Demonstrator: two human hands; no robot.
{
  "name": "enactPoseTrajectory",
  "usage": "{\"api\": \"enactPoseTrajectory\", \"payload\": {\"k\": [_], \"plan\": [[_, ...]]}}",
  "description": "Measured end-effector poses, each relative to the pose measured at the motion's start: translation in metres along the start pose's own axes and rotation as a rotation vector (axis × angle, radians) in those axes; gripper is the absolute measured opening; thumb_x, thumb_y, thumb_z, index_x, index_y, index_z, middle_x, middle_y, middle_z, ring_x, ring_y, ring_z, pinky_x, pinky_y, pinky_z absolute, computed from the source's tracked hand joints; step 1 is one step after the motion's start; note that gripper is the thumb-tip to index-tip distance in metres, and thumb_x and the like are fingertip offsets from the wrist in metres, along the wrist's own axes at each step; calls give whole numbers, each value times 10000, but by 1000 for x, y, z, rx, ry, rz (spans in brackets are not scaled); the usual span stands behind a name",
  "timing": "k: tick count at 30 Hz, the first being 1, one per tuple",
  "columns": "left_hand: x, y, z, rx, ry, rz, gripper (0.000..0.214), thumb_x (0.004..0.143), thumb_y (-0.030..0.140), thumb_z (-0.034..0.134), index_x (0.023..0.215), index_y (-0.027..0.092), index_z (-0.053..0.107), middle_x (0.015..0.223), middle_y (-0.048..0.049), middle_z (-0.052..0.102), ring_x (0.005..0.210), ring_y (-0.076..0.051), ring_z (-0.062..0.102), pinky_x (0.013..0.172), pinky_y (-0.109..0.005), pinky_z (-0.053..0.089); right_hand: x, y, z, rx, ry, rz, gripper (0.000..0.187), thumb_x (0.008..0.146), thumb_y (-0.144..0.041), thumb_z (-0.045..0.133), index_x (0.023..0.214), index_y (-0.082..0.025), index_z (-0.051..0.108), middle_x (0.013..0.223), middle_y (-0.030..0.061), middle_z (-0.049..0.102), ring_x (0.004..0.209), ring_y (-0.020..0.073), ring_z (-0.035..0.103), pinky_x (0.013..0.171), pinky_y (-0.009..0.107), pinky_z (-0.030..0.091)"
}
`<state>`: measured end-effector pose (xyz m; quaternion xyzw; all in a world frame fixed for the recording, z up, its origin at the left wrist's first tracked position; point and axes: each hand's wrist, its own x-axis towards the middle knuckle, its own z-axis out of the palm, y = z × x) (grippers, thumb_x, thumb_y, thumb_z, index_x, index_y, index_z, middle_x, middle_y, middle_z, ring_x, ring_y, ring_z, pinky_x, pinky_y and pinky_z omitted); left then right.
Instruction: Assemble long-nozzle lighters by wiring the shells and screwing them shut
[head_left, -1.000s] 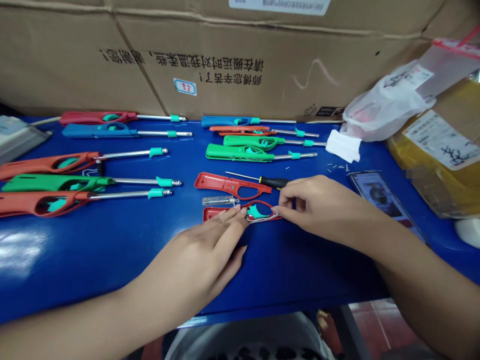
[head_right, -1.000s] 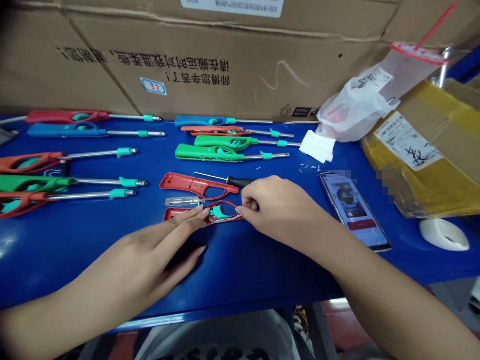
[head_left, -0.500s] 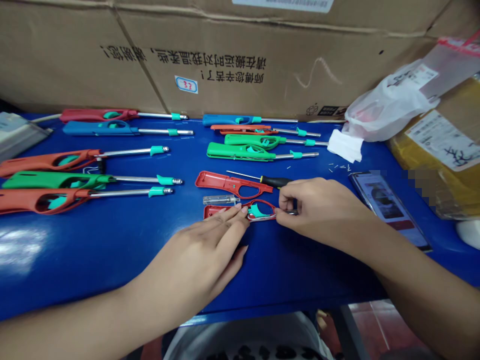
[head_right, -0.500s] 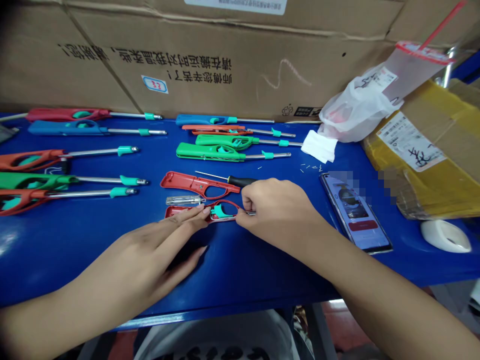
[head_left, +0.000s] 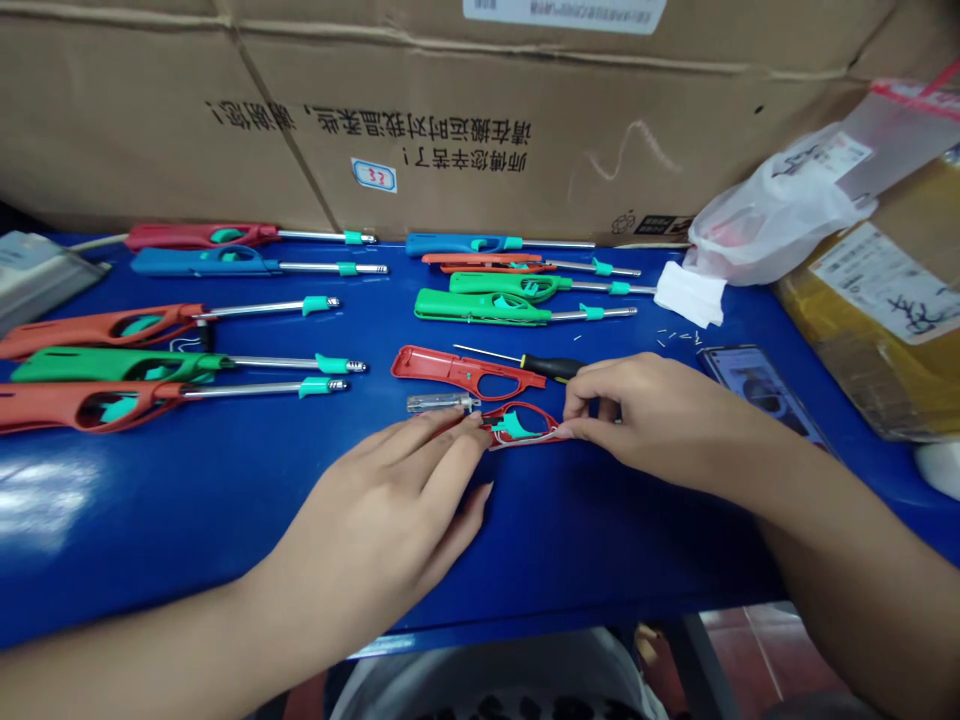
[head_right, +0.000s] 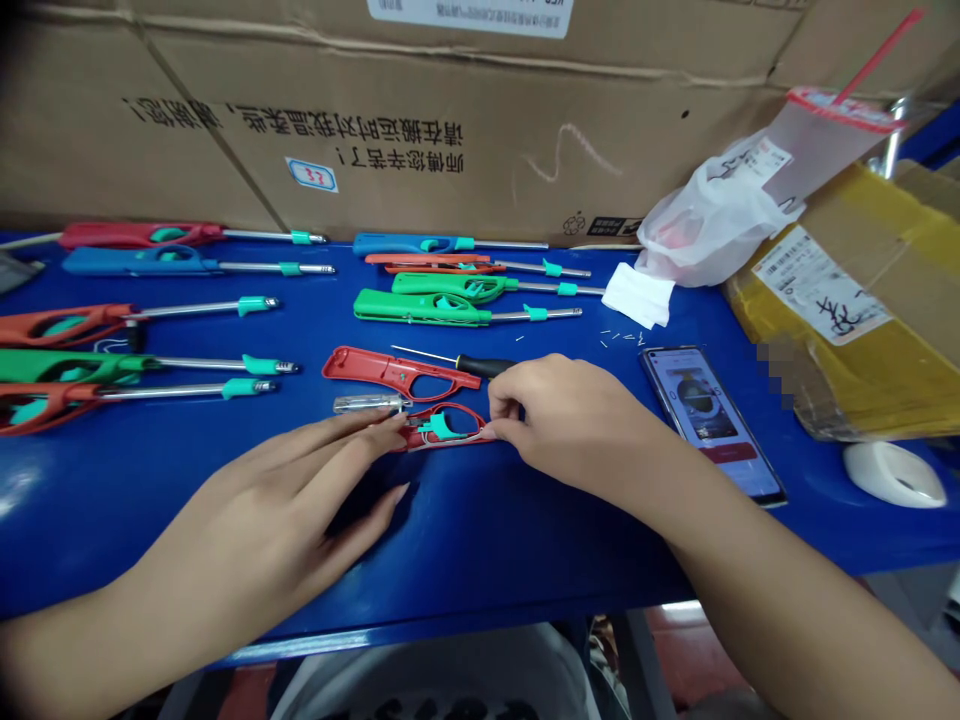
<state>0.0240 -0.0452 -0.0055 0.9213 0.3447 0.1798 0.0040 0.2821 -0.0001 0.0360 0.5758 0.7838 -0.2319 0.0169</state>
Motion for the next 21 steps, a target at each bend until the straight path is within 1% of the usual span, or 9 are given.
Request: {"api": "enactPoseTrajectory", "payload": {"k": [3, 8, 11, 13, 15, 18, 21], "plan": [[1, 1, 0, 14, 1, -7, 296, 1008, 252, 555, 1245, 87, 617, 1237, -191, 738, 1158, -337, 718, 926, -500, 654, -1, 2, 0, -39, 14, 2, 154, 896, -276, 640, 769, -277, 726, 780, -26, 732, 719, 180, 600, 619, 324, 347], [0, 1, 1, 14, 6, -1, 301, 1004, 234, 548, 1257, 87, 619, 1264, -187, 733, 1183, -334, 711, 965, -505, 640, -3, 3, 1, -49, 84, -22, 144, 917, -319, 620, 863, -274, 746, 854, -9, 752, 723, 175, 612, 626, 320, 358], [1, 1, 0, 15, 7, -8, 281, 1003, 240, 544, 1235, 105, 627, 1284, -183, 724, 1189, -330, 709, 974, -505, 635, -3, -4, 4, -4, 143, -82, 160, 953, -340, 600, 937, -273, 744, 910, -4, 746, 742, 165, 608, 643, 309, 377], [2, 1, -1, 27, 9, -11, 275, 1000, 242, 547, 1229, 114, 631, 1291, -178, 722, 1206, -335, 699, 975, -507, 633, -3, -10, 8, 21, 161, -128, 163, 964, -322, 592, 908, -256, 730, 923, 1, 732, 762, 159, 605, 651, 302, 381], [2, 1, -1, 39, 4, -13, 281, 997, 242, 547, 1232, 113, 631, 1273, -175, 730, 1213, -340, 692, 968, -510, 634, -1, -14, 15, 27, 181, -144, 179, 966, -287, 582, 846, -233, 704, 906, 6, 711, 765, 153, 601, 642, 298, 372], [1, 1, -1, 41, -5, -8, 305, 994, 239, 547, 1250, 93, 628, 1228, -180, 743, 1195, -350, 696, 937, -524, 644, 3, -16, 25, 6, 216, -174, 156, 966, -251, 573, 864, -219, 686, 943, 10, 695, 777, 146, 595, 648, 293, 366], [2, 1, 0, 24, -4, 0, 317, 995, 236, 549, 1255, 74, 629, 1199, -183, 749, 1168, -348, 705, 903, -519, 657, 7, -15, 31, 3, 212, -198, 178, 982, -262, 555, 854, -216, 669, 944, 8, 680, 798, 149, 590, 665, 293, 364]]}}
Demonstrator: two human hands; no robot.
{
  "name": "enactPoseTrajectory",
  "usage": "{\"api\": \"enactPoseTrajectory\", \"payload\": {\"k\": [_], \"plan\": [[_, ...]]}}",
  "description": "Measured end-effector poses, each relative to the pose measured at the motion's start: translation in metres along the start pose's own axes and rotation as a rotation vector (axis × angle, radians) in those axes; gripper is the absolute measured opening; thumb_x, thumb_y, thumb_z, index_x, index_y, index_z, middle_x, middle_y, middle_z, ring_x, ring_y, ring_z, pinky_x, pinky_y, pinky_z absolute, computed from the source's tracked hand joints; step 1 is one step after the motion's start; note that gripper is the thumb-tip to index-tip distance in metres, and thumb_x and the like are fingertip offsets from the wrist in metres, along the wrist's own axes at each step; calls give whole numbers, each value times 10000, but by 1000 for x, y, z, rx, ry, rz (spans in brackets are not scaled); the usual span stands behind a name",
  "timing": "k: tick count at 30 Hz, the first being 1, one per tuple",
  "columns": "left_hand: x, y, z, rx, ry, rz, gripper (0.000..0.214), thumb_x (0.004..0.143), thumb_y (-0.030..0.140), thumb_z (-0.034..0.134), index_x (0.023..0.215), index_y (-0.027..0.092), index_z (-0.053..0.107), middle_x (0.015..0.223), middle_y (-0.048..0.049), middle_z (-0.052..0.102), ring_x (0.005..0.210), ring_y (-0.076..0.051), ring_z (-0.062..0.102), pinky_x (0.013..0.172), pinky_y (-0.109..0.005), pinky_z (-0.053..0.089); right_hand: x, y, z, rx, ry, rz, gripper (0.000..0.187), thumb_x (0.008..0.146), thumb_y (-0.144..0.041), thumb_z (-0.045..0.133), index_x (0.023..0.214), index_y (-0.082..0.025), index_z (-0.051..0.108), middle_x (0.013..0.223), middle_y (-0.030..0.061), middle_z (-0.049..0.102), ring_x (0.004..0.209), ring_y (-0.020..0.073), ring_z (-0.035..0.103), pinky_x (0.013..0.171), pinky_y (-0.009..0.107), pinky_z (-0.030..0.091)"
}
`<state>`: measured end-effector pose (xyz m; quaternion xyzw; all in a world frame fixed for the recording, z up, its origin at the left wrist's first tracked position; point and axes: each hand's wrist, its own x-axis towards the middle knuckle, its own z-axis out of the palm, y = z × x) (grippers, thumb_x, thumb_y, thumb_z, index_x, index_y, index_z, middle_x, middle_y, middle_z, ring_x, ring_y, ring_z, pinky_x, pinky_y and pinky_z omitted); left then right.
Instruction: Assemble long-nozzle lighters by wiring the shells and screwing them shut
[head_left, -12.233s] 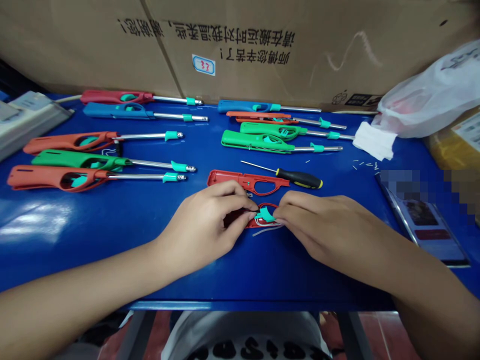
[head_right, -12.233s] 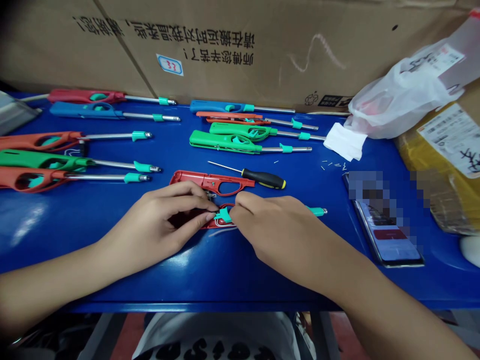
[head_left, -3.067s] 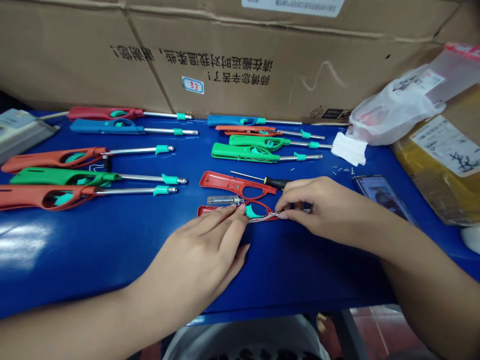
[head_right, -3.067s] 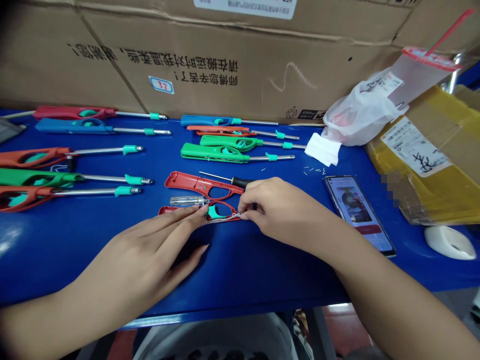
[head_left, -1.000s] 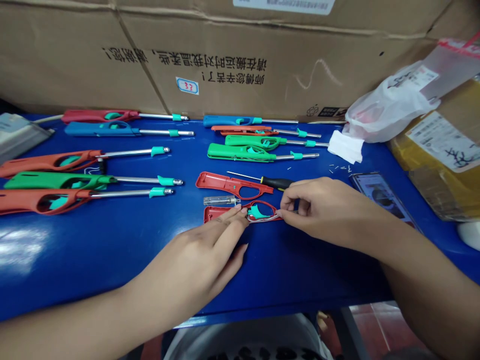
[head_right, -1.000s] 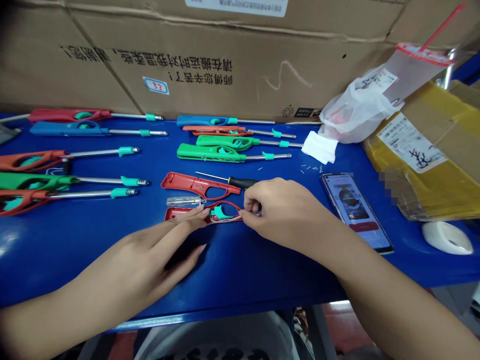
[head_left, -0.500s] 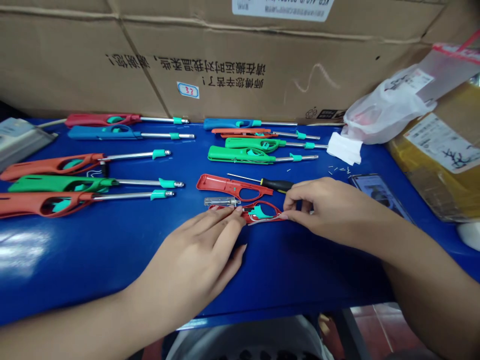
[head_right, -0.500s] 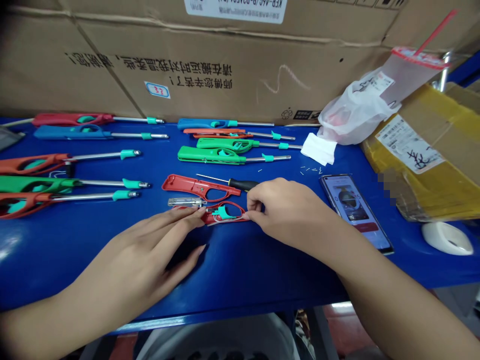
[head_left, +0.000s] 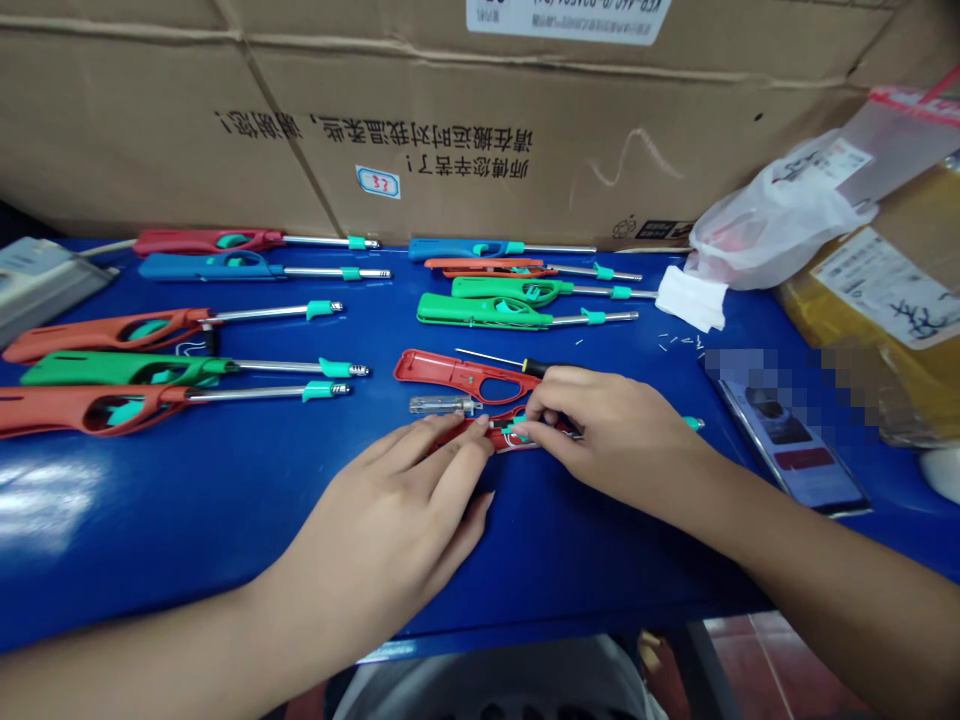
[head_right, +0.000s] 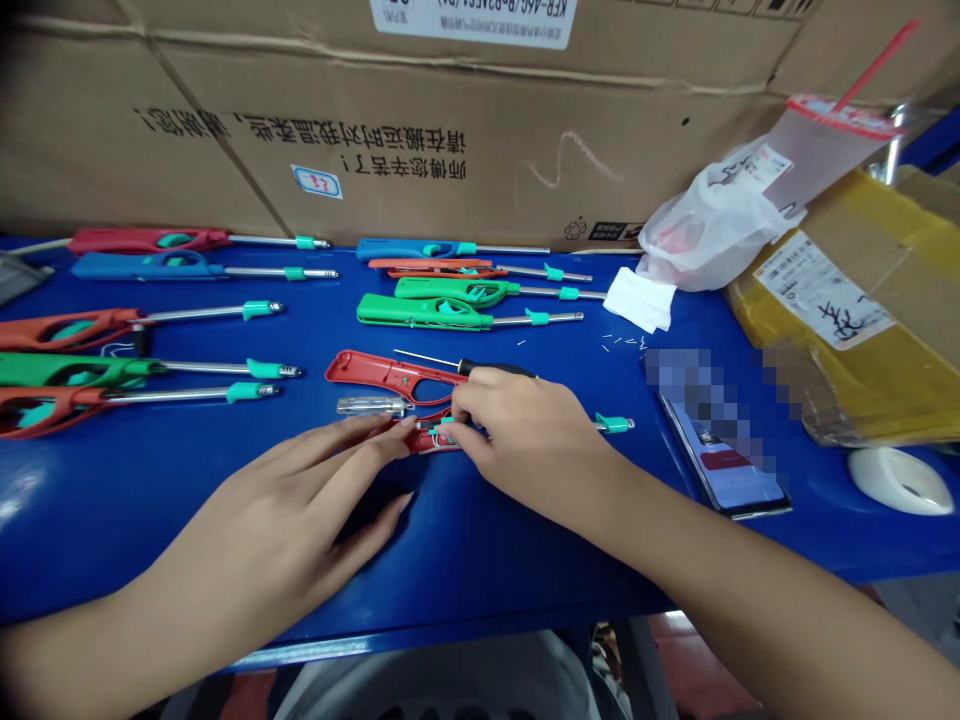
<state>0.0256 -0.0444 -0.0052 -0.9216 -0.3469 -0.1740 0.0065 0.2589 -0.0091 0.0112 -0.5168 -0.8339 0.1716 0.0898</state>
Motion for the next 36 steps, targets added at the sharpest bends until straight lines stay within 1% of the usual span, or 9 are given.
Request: {"api": "enactPoseTrajectory", "payload": {"k": [9, 14, 16, 18, 21, 24, 27, 32, 36], "plan": [[1, 0, 3, -21, -6, 18, 318, 1006, 218, 540, 1283, 80, 614, 1247, -175, 733, 1197, -333, 689, 953, -497, 635, 3, -2, 1, 21, -17, 59, 209, 970, -247, 565, 769, -208, 611, 874, -2, 659, 794, 154, 584, 649, 301, 342], [3, -8, 1, -121, -7, -34, 253, 1006, 240, 550, 1227, 143, 625, 1257, -135, 726, 1174, -291, 685, 967, -456, 604, 3, 0, 0, 8, 73, 74, 149, 955, -303, 636, 833, -220, 661, 873, -3, 680, 786, 159, 610, 648, 298, 362], [6, -17, -5, -150, 6, -80, 188, 1014, 237, 534, 1157, 169, 635, 1175, -104, 738, 1075, -270, 693, 903, -430, 598, 1, 1, -3, 14, 93, 14, 130, 974, -296, 620, 886, -219, 679, 900, 3, 684, 806, 159, 622, 669, 298, 381], [11, -27, -10, -116, -1, -126, 159, 1017, 250, 517, 1080, 174, 641, 1051, -84, 729, 969, -270, 669, 857, -445, 574, -1, 1, -8, -7, 52, -100, 139, 1000, -292, 587, 950, -218, 693, 973, 15, 686, 846, 161, 636, 678, 300, 390], [17, -42, -15, -89, -14, -197, 184, 997, 296, 539, 1049, 166, 659, 1064, -92, 686, 956, -277, 643, 848, -462, 561, -5, 1, -13, -132, -57, -299, 164, 1014, -338, 583, 1031, -216, 692, 1116, 39, 669, 937, 192, 645, 669, 317, 382], [19, -52, -13, -117, -53, -236, 226, 996, 320, 550, 1075, 172, 701, 1060, -88, 665, 951, -265, 642, 850, -454, 569, -7, 1, -13, -228, -95, -384, 146, 1020, -322, 572, 1009, -208, 663, 1149, 47, 655, 921, 199, 632, 640, 332, 360], [19, -57, -9, -148, -81, -259, 242, 993, 326, 568, 1101, 184, 731, 1071, -87, 665, 955, -251, 657, 867, -442, 576, -7, 1, -9, -251, -88, -386, 125, 1029, -268, 541, 980, -210, 640, 1123, 39, 651, 869, 183, 612, 619, 334, 340], [20, -61, -7, -220, -97, -270, 223, 987, 352, 597, 1051, 195, 742, 1067, -74, 676, 960, -240, 676, 856, -404, 573, -6, 2, -9, -219, -95, -353, 144, 1041, -239, 509, 957, -216, 624, 1083, 24, 639, 824, 160, 584, 597, 320, 323], [20, -65, -4, -276, -109, -292, 230, 980, 382, 595, 1021, 191, 715, 1066, -66, 685, 914, -220, 664, 864, -377, 552, -8, 1, -13, -113, -127, -292, 157, 1045, -257, 506, 939, -225, 618, 1066, 4, 645, 877, 156, 602, 592, 311, 317]]}}
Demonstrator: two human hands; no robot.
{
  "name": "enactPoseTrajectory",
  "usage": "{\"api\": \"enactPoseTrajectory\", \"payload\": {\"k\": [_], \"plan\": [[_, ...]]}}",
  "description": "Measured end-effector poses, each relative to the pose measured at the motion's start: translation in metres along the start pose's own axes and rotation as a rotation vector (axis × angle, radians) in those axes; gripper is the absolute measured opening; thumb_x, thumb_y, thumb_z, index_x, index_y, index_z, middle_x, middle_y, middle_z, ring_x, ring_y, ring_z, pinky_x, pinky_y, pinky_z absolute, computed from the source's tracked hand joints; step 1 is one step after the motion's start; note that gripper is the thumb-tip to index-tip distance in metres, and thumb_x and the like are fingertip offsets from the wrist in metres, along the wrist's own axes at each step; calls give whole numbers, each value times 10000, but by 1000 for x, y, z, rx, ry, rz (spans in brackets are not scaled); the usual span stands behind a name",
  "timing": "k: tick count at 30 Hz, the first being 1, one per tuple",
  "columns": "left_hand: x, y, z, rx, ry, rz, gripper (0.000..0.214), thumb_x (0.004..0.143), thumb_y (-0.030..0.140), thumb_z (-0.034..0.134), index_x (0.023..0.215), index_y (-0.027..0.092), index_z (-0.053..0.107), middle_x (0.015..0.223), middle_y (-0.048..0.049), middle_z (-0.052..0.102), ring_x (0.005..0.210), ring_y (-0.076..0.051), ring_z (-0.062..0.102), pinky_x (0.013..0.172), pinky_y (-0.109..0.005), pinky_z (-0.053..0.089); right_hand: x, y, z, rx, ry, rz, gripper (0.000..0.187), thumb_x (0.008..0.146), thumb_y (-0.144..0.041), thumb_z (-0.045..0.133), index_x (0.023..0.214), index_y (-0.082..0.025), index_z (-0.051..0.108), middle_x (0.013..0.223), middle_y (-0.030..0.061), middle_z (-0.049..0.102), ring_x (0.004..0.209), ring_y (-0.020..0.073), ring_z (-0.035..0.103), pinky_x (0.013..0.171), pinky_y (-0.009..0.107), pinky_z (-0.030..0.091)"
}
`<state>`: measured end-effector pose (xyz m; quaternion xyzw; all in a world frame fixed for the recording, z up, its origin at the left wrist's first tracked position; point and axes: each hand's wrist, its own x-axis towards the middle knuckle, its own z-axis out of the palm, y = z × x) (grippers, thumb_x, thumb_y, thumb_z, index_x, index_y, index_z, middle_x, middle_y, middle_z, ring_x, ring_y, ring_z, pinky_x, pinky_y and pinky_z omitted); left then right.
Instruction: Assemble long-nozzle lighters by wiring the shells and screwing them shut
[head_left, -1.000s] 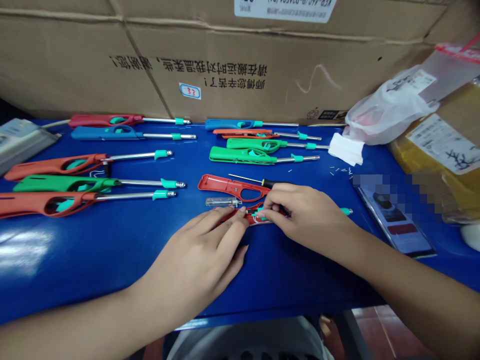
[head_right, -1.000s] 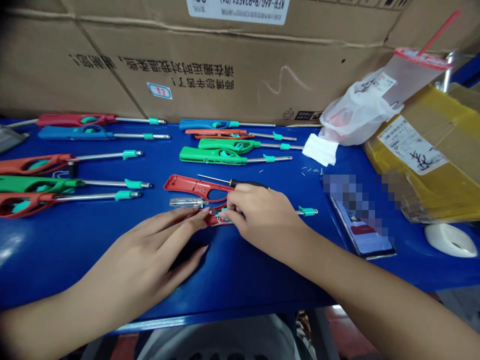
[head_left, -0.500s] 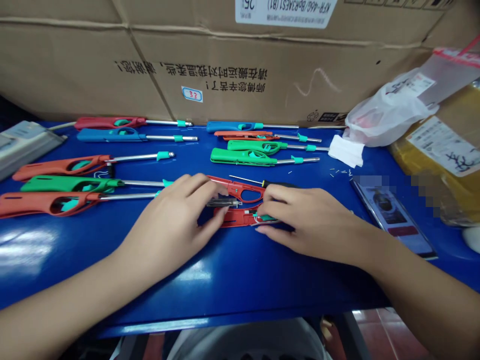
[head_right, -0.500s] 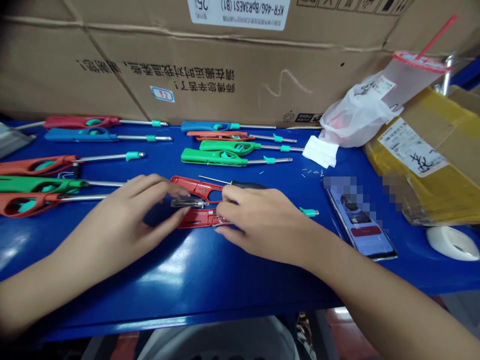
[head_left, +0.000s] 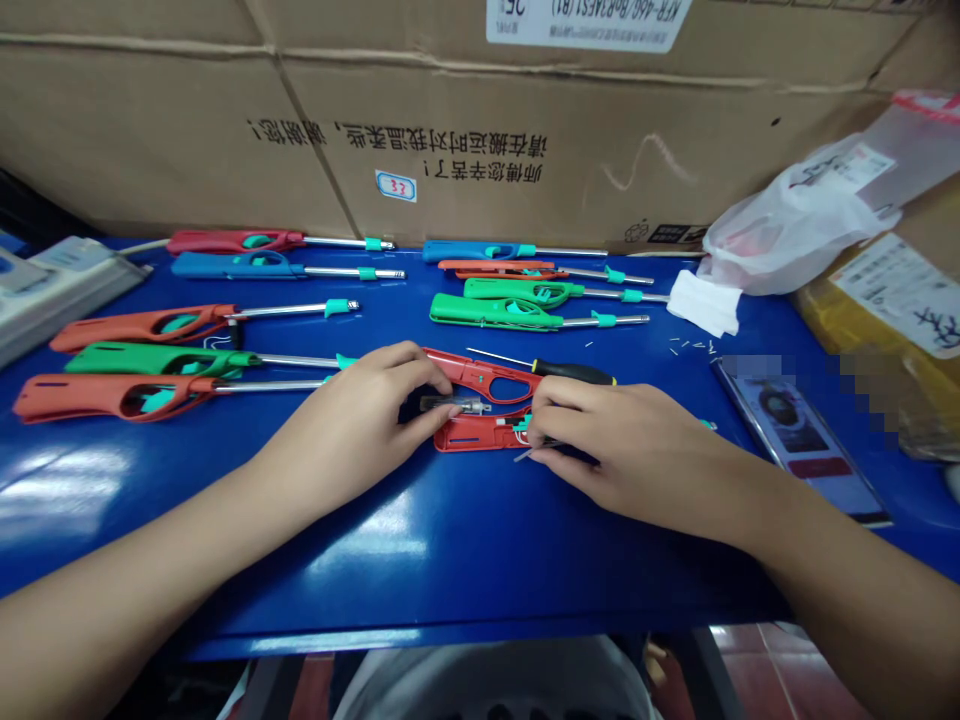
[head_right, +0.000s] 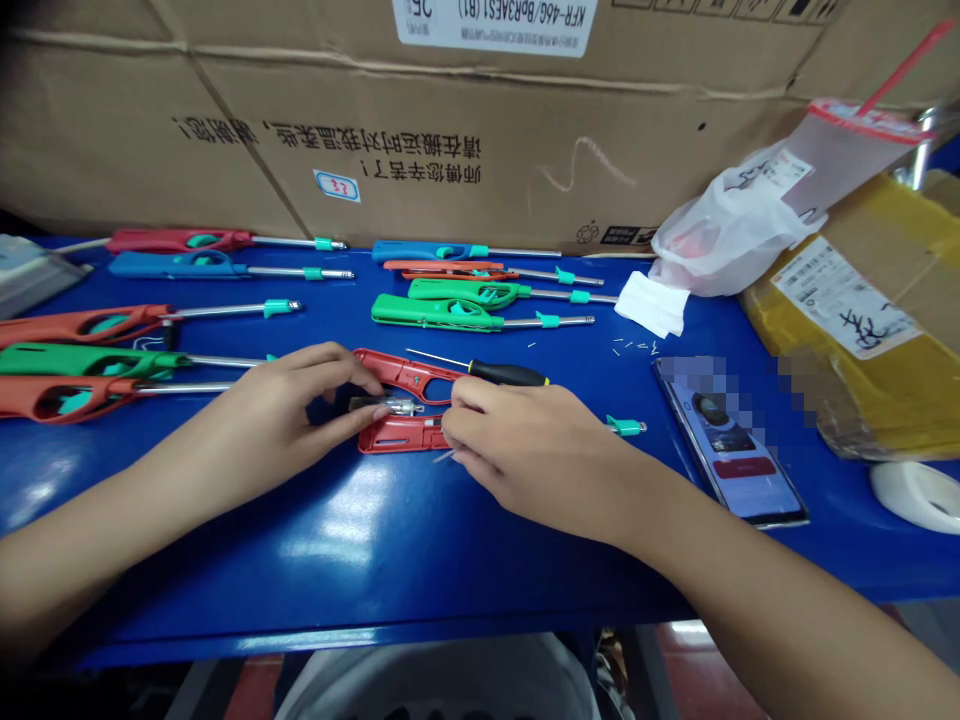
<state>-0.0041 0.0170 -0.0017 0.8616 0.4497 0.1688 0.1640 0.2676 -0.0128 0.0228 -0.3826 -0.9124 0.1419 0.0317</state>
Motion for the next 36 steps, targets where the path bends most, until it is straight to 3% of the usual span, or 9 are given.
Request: {"api": "enactPoseTrajectory", "payload": {"k": [5, 13, 16, 25, 36], "plan": [[1, -4, 4, -33, 3, -13, 159, 951, 345, 635, 958, 192, 677, 962, -41, 701, 816, -194, 632, 814, -327, 521, 1, 0, -5, 231, 12, 117, 103, 991, -225, 588, 895, -235, 624, 922, -39, 662, 825, 128, 591, 668, 288, 373], [-1, 11, -3, -112, 41, 38, 186, 974, 323, 628, 1058, 190, 729, 988, -41, 740, 860, -186, 660, 765, -290, 504, 3, -2, -5, 467, 35, 298, 110, 948, -260, 619, 845, -241, 651, 702, -65, 617, 593, 83, 508, 568, 242, 389], [-4, 18, -3, -248, 3, 27, 182, 990, 312, 626, 1090, 235, 756, 1022, -11, 759, 836, -142, 679, 743, -248, 510, 3, -2, -4, 502, 34, 303, 90, 938, -238, 611, 878, -245, 678, 666, -70, 598, 556, 77, 492, 535, 231, 385], [-7, 29, 5, -711, -73, -252, 263, 948, 421, 687, 1105, 228, 773, 1021, -9, 809, 889, -170, 743, 776, -253, 579, 5, -6, -3, 542, 17, 345, 87, 920, -218, 606, 870, -235, 675, 587, -76, 589, 494, 74, 497, 492, 231, 373], [-3, 36, 4, -880, -149, -307, 196, 936, 344, 708, 1053, 231, 817, 905, 6, 820, 734, -100, 687, 693, -161, 569, 6, -4, 2, 562, 60, 291, 159, 954, -226, 592, 896, -239, 739, 685, -59, 637, 570, 71, 535, 523, 228, 386]]}}
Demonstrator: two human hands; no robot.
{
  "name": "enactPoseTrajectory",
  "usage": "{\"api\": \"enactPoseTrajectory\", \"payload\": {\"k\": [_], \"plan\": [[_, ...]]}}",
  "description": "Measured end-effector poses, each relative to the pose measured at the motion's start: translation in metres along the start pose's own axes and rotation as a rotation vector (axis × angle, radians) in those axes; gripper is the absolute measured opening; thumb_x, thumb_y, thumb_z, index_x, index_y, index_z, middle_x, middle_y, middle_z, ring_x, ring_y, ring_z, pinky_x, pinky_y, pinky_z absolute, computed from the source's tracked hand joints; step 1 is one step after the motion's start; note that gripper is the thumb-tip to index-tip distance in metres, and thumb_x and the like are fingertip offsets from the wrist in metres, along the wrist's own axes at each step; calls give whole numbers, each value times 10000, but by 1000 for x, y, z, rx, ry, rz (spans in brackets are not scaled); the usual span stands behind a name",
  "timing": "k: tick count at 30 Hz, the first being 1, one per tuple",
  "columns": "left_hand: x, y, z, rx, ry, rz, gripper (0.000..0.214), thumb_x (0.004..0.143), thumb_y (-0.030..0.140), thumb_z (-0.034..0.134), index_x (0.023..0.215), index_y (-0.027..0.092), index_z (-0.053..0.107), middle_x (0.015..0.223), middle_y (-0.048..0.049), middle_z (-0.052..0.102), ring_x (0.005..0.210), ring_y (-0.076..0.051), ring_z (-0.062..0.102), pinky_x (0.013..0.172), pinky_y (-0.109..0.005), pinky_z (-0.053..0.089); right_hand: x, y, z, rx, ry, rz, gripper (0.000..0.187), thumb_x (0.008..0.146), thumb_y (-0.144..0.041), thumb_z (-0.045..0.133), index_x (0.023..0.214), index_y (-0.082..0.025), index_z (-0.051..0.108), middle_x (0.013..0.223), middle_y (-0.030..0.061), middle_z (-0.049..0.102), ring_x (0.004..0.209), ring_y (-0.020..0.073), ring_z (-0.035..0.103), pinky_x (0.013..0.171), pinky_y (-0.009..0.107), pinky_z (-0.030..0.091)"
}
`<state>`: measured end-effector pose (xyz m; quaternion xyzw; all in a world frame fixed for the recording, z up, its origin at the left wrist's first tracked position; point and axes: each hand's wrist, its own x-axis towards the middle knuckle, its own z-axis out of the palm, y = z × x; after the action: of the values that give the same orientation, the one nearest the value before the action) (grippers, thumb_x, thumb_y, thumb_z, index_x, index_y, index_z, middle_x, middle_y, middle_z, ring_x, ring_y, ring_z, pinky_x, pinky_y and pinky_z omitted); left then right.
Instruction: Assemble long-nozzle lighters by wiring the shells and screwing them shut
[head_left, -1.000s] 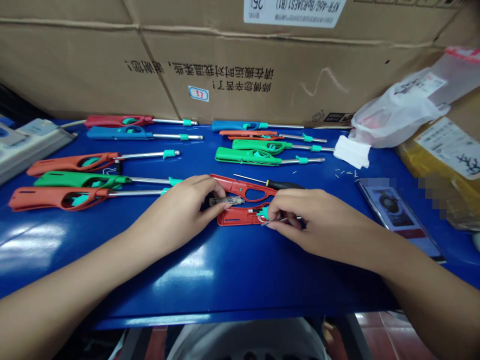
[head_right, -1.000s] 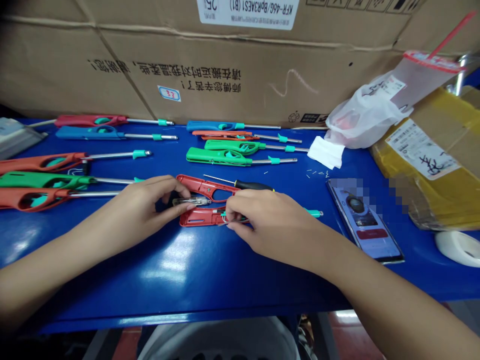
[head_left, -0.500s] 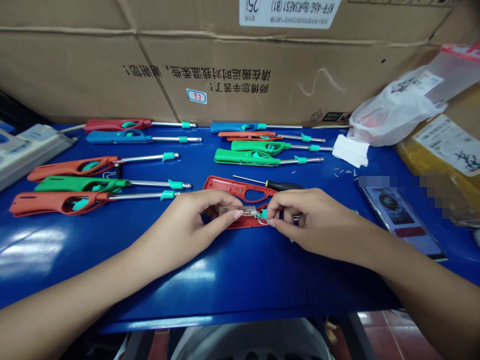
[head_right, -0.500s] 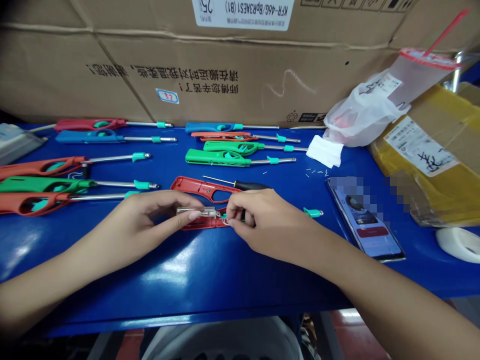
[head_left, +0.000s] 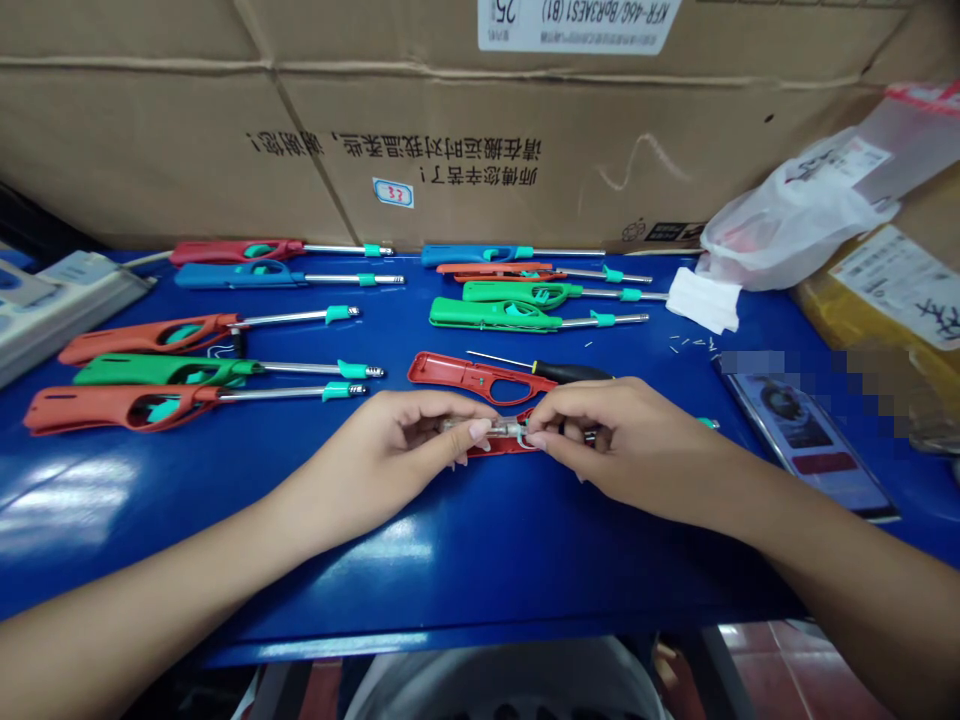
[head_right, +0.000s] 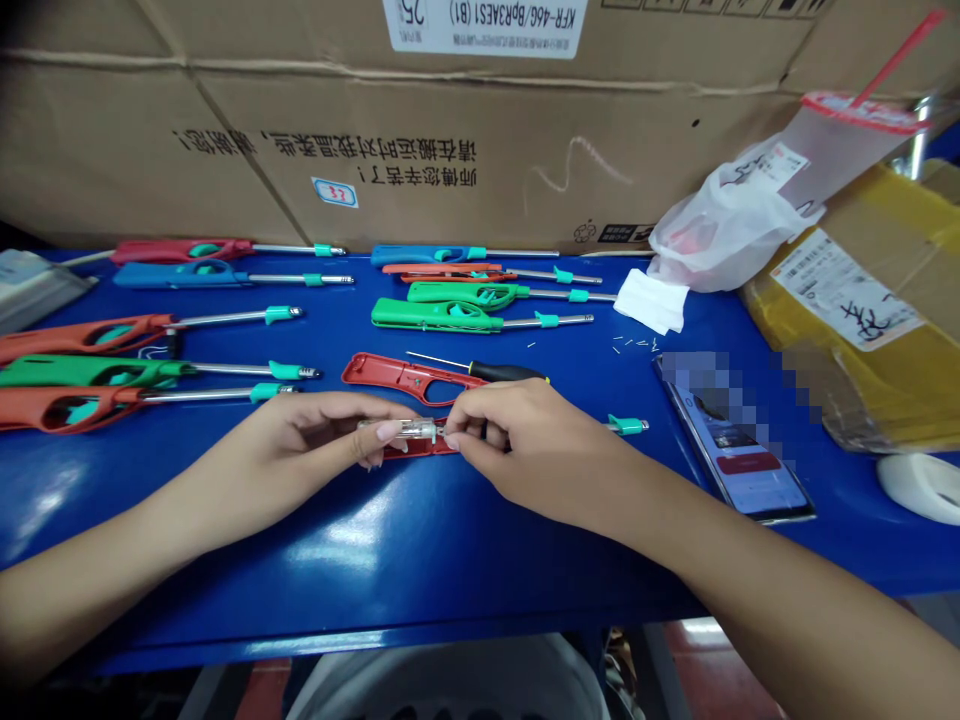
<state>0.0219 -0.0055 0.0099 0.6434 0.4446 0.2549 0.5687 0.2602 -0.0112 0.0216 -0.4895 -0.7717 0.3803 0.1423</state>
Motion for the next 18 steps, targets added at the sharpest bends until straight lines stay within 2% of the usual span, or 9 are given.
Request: {"api": "enactPoseTrajectory", "payload": {"k": [10, 15, 18], "plan": [[-1, -4, -1, 8, -19, -22, 194, 949, 376, 700, 1032, 243, 813, 964, 6, 824, 837, -124, 727, 727, -169, 577, -1, 3, 1, -9, 41, -2, 181, 964, -238, 583, 949, -248, 764, 695, -53, 645, 577, 78, 521, 515, 222, 380], [-1, -1, 0, 3, 17, -30, 219, 929, 389, 719, 1041, 226, 814, 955, -11, 826, 842, -152, 741, 752, -218, 592, -3, 0, -1, 21, 30, -4, 185, 954, -223, 578, 992, -234, 758, 801, -23, 702, 617, 88, 560, 544, 224, 414], [-1, 0, 1, -3, 58, -33, 244, 919, 392, 721, 1047, 205, 811, 987, -33, 827, 880, -183, 751, 780, -257, 599, -4, -2, -2, 69, 24, 12, 144, 926, -202, 601, 998, -224, 725, 762, -31, 687, 606, 91, 575, 547, 221, 429]]}}
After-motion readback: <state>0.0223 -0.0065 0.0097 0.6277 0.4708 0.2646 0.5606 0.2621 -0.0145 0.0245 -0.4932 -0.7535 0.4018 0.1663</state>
